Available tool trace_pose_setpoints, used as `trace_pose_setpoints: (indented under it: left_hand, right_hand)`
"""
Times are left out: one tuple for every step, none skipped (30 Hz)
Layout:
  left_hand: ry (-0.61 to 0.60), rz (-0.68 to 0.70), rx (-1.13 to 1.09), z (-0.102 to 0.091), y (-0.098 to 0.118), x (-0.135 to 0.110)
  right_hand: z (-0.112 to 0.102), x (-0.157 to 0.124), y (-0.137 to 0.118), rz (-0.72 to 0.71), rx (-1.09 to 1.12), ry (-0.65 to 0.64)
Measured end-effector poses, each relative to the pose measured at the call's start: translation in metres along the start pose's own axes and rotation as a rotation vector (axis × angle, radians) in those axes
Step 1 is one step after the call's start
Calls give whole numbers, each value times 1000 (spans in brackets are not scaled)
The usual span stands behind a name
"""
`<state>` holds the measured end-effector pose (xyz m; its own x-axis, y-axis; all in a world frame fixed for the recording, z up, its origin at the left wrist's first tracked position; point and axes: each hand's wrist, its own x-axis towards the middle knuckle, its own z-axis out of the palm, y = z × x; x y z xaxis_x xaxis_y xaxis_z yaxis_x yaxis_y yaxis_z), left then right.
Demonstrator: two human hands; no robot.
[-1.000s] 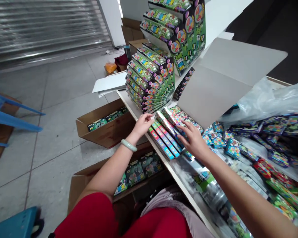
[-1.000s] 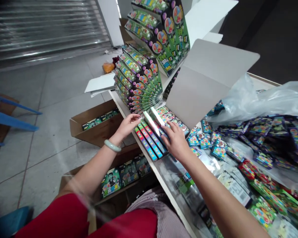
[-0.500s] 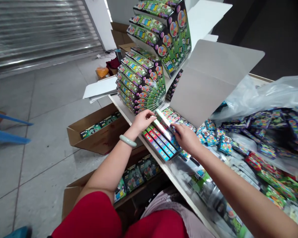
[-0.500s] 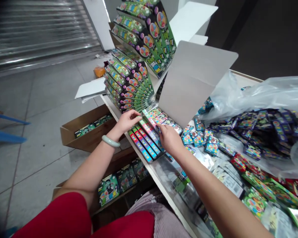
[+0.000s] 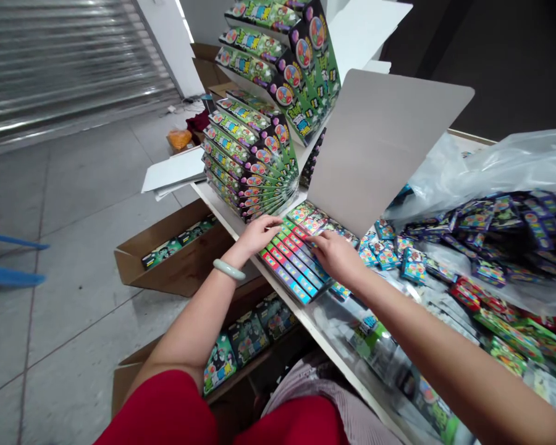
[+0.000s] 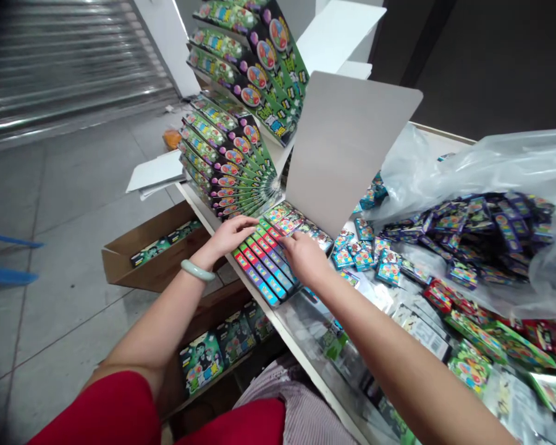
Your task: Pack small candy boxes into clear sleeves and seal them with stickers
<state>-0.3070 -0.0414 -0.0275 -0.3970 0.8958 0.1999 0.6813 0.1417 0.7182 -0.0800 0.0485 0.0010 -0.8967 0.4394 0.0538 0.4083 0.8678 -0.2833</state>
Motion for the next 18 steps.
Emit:
trace_pose_setpoints:
  left_hand:
    - [6, 14, 18, 0, 4, 1]
    - [24, 27, 36, 0, 8, 2]
    - [50, 39, 51, 0, 14, 4]
    - [63, 65, 62, 1, 21, 5]
    - [47, 113, 72, 4, 28, 6]
    - [-6, 183, 85, 6, 34, 6]
    - [-86, 268, 103, 10, 41, 6]
    - [-170, 353, 129, 14, 47, 5]
    - [-243, 425, 161, 17, 51, 3]
    - [-292, 472, 197, 21, 54, 1]
    - [-309, 489, 229, 24, 56, -1]
    - [-297, 487, 253, 26, 56, -4]
    - [-273, 477, 268, 27, 56, -6]
    - [-249, 467, 275, 28, 55, -7]
    - [-231, 460, 276, 28, 54, -8]
    - [-221, 456, 277, 28, 53, -8]
    - [-220, 457, 281, 28, 52, -9]
    - [-228, 461, 291, 28, 51, -9]
  right_hand:
    - [7, 0, -2, 11, 26, 28]
    - [13, 0, -5, 27, 39, 58]
    - [17, 0, -8, 42, 38, 83]
    - [20, -1, -11, 50, 28, 102]
    - [21, -2, -12, 47, 16, 115]
    - [19, -4, -12, 31, 9, 119]
    - [15, -5, -10, 3, 18, 116]
    - [9, -5, -6, -21, 43, 116]
    - [2, -4, 0, -26, 78, 118]
    - [-6, -2, 8, -5, 108, 113]
    - [-13, 1, 15, 43, 118, 92]
    - [-20, 6, 23, 108, 103, 59]
    - [-25, 11, 29, 174, 70, 17]
    - [-29, 17, 34, 225, 31, -31]
    - [-32, 23, 37, 257, -3, -78]
    - [-34, 29, 37, 276, -26, -114]
    - [-35, 34, 36, 291, -39, -136]
    - [-36, 39, 34, 305, -46, -152]
